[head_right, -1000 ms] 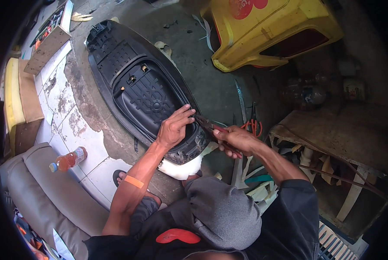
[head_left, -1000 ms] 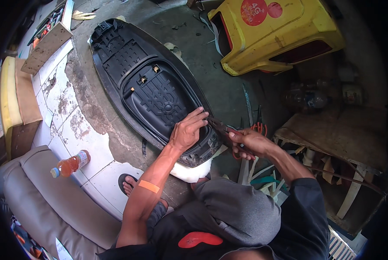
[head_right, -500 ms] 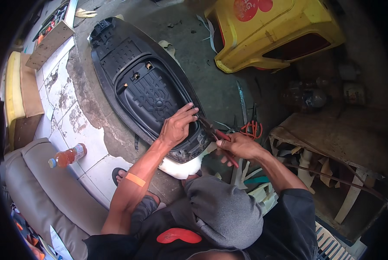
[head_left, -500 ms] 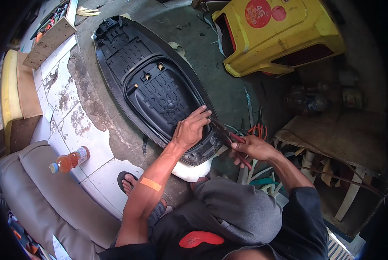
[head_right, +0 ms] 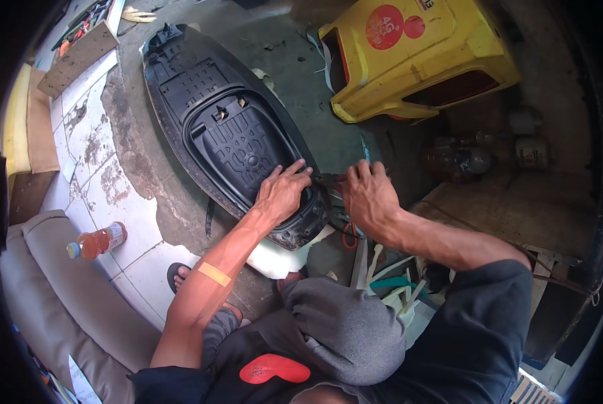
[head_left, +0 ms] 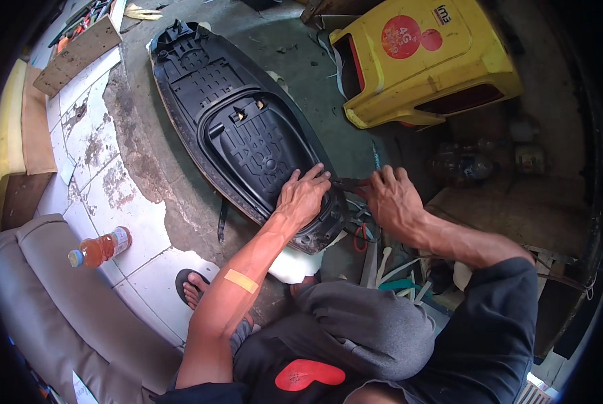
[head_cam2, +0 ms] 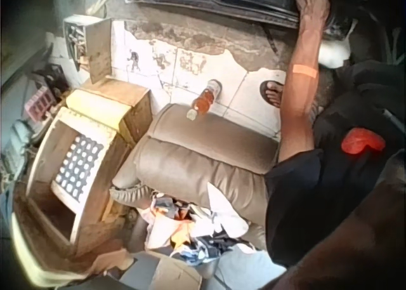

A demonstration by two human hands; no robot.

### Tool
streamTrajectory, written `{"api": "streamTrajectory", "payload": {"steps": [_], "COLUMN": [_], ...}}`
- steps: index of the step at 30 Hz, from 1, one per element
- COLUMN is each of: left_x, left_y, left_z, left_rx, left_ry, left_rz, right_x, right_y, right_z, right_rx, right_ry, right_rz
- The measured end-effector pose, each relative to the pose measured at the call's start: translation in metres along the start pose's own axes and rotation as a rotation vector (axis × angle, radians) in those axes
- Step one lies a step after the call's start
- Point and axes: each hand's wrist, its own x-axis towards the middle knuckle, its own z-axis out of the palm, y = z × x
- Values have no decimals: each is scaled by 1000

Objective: The person removes a foam layer from a seat cushion, flips the cushion to expose the base, and uses pliers to remove staples. They then apply a liquid from a bottle to the foam and cushion, and use scissors to trim the foam edges.

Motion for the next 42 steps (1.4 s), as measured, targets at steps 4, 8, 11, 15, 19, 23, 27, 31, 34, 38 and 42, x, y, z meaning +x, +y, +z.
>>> {"api": "streamTrajectory", "payload": {"steps": [4, 8, 11, 15, 19, 23, 27, 31, 34, 38, 42], "left_x": [-7, -7, -4, -5, -4, 0, 4, -3, -3, -15, -18], "left_y": [-5, -8, -6, -8, -13, -14, -10, -18, -20, -29, -29], "left_z": [-10, -14, -17, -19, -12, -5, -17, -4, -9, -14, -13], "left_rx": [82, -7, -69, -84, -103, -204, -215, -154, -114, -144, -108], "left_ry": [-121, -172, -225, -250, -245, -204, -272, -228, -161, -94, -69], "left_rz": [-5, -25, -74, -92, -72, -93, -123, -58, 6, 121, 139], "right_x": [30, 50, 59, 60, 61, 76, 92, 86, 80, 40, -7], "right_y": [-6, -24, -40, -52, -54, -70, -64, -36, 6, 40, 31], "right_z": [-38, -54, -65, -76, -78, -69, -66, -42, -35, 3, 26], "right_rx": [-334, -401, -495, -636, -773, -769, -625, -398, -138, 208, 310], "right_ry": [-241, -420, -534, -542, -423, -455, -425, -202, -338, -141, 49], "right_rz": [-140, -133, -161, -152, -190, -188, -244, -90, -156, -99, -21]}}
